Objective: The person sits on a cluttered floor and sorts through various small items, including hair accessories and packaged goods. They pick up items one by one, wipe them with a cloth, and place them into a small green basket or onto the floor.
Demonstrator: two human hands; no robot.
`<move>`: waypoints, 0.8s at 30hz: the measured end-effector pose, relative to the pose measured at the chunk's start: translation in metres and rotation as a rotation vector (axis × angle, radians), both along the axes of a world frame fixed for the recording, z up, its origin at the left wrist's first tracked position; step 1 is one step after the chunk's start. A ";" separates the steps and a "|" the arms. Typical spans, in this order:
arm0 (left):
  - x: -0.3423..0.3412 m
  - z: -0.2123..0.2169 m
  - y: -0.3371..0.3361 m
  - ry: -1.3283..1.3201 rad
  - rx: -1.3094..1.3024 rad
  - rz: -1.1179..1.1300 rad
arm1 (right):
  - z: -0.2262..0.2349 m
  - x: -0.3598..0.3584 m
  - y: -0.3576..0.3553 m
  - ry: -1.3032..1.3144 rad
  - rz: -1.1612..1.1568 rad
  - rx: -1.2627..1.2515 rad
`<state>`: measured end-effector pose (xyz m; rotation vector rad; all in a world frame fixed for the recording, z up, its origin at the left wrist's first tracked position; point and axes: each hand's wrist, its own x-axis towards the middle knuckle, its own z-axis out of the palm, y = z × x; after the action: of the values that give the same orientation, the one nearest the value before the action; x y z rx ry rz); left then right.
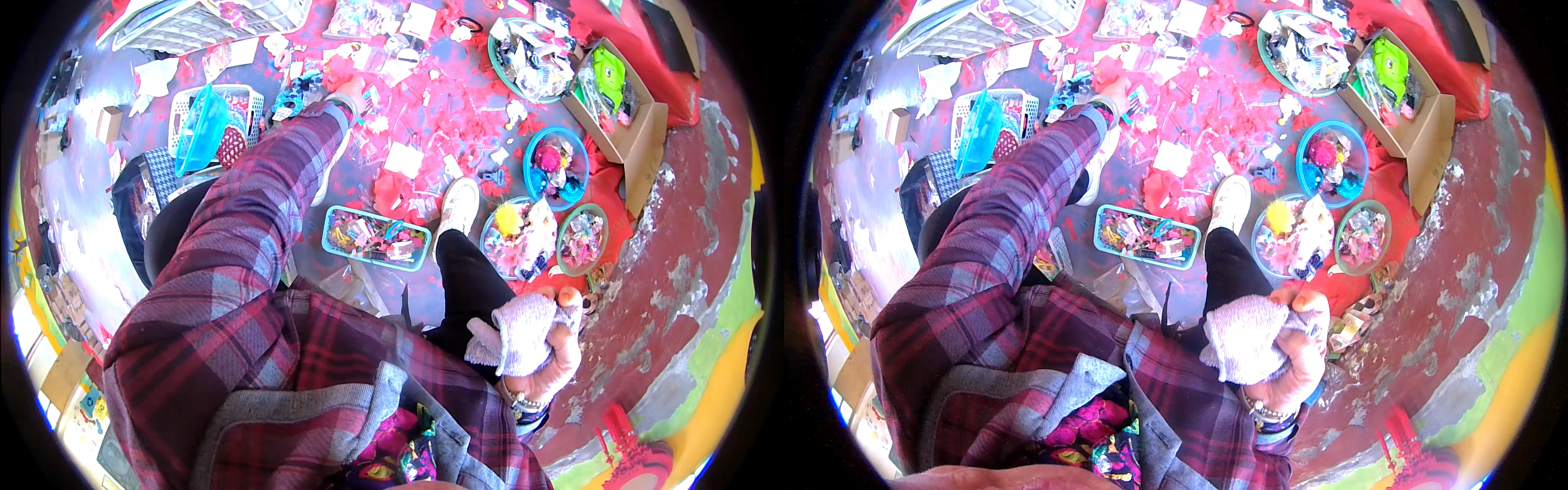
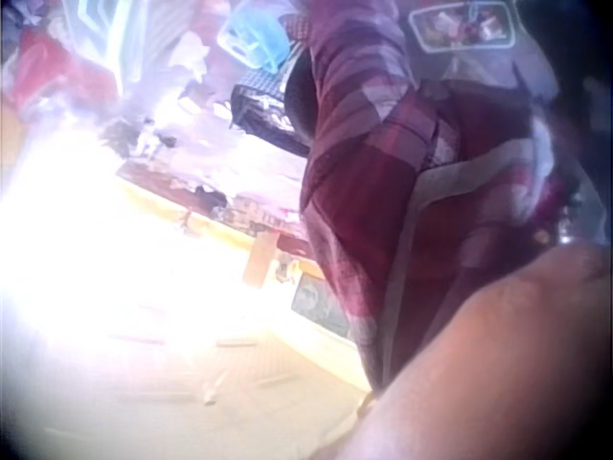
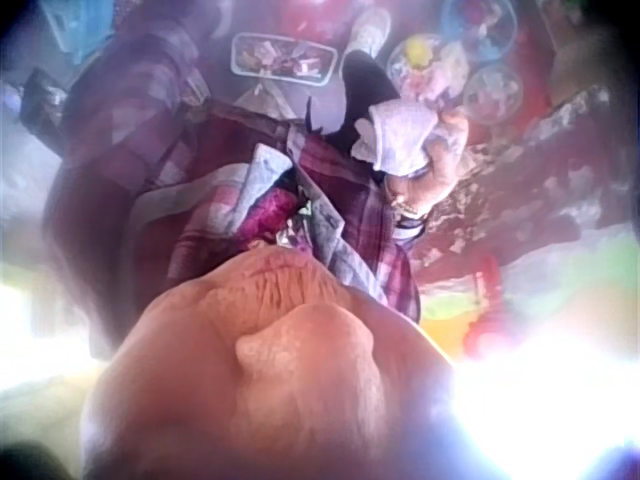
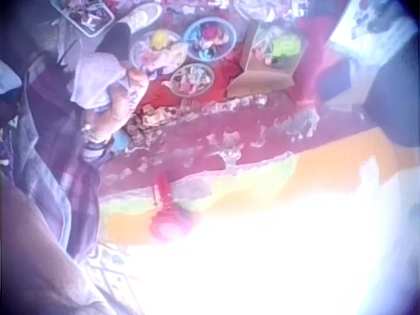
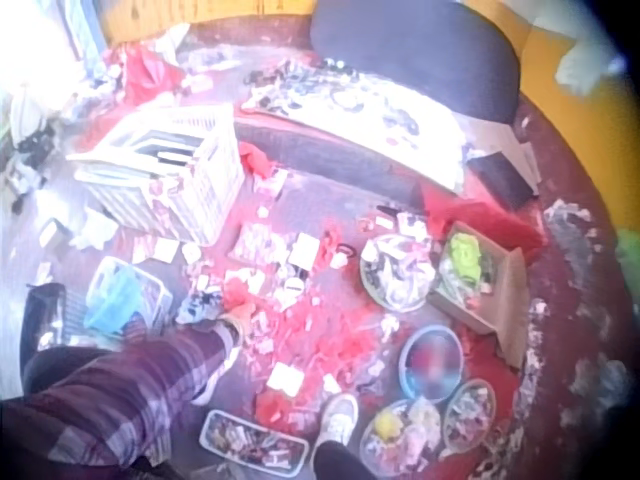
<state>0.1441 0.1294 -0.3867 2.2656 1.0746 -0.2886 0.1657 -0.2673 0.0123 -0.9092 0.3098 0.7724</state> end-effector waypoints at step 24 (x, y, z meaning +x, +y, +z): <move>-0.054 0.094 -0.083 -0.660 -1.609 0.978 | -0.001 -0.018 0.024 -0.177 -0.102 0.027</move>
<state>0.0904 0.0460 -0.2928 0.2502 0.8557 0.0598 0.1482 -0.2431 0.0112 -0.9227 0.1884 0.5962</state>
